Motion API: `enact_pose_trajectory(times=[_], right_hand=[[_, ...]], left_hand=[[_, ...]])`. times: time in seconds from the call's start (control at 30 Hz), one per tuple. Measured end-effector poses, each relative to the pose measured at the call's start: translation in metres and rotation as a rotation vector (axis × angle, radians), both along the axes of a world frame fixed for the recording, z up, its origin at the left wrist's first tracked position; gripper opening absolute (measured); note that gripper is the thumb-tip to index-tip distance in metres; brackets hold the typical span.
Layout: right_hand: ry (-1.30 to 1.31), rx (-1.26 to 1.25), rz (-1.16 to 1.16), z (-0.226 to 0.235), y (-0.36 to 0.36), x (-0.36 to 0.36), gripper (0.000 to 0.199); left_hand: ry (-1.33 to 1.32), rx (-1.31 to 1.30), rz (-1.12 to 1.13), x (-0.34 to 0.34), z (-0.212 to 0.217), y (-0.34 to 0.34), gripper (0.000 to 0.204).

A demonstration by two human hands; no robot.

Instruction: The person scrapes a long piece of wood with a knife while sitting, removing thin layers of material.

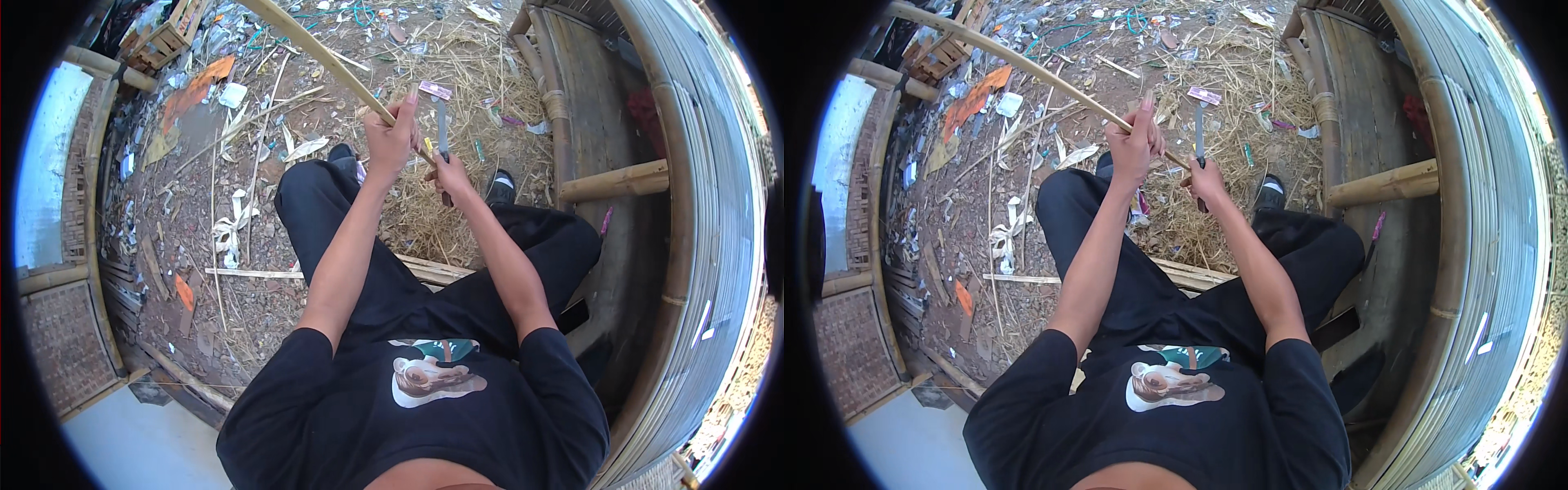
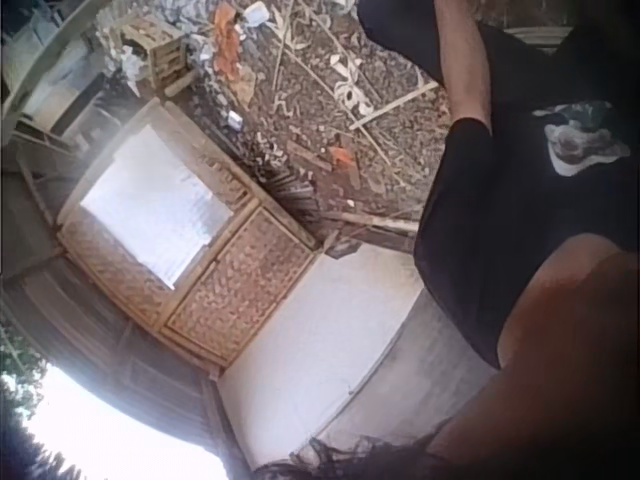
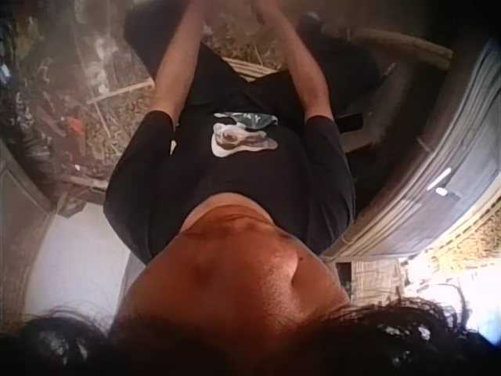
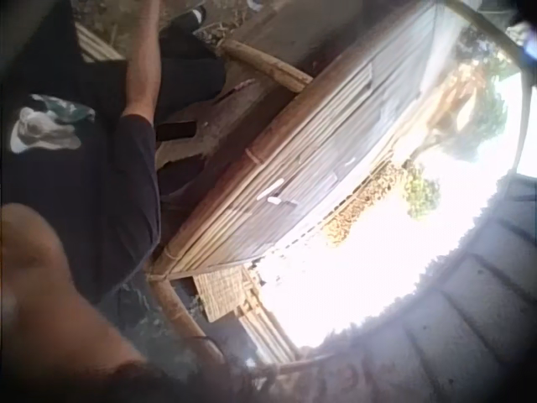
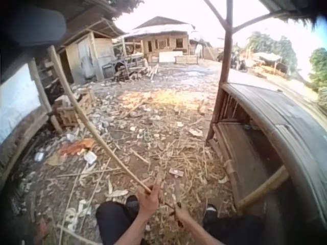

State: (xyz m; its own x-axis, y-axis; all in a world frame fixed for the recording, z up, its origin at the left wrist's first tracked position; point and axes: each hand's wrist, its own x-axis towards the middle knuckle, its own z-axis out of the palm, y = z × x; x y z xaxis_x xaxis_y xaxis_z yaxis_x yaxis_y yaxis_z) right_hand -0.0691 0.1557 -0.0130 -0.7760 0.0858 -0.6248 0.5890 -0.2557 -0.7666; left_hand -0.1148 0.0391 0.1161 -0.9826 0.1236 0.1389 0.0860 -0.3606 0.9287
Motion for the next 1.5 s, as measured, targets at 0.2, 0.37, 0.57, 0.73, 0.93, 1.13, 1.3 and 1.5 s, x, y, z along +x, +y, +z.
enact_pose_trajectory(times=[0.2,0.37,0.57,0.73,0.93,1.13,1.3,1.5], right_hand=[[0.263,0.759,0.073,0.009,0.002,0.010,0.031],[0.359,0.861,0.117,0.068,0.002,0.023,0.025],[0.517,0.995,0.068,0.070,-0.011,0.048,0.019],[0.215,1.025,0.385,0.035,0.000,0.068,0.019],[0.451,0.863,0.025,0.105,-0.008,0.055,0.017],[0.272,0.866,0.232,0.013,-0.005,0.080,0.016],[0.450,0.815,-0.014,0.065,-0.006,0.058,0.014],[0.318,0.836,0.143,0.033,-0.018,0.074,0.016]], left_hand=[[-0.015,-0.031,-0.037,-0.008,-0.014,0.010,0.046],[-0.028,0.010,0.000,-0.023,-0.024,0.021,0.046],[-0.016,0.056,0.072,-0.023,-0.032,0.026,0.044],[0.027,0.084,0.022,-0.016,-0.035,0.024,0.040],[0.052,0.091,0.012,-0.012,-0.035,0.023,0.039],[0.056,0.135,-0.036,-0.004,-0.031,0.028,0.040],[0.074,0.081,0.059,0.005,-0.029,0.024,0.040],[0.023,0.125,0.101,0.008,-0.027,0.030,0.040]])
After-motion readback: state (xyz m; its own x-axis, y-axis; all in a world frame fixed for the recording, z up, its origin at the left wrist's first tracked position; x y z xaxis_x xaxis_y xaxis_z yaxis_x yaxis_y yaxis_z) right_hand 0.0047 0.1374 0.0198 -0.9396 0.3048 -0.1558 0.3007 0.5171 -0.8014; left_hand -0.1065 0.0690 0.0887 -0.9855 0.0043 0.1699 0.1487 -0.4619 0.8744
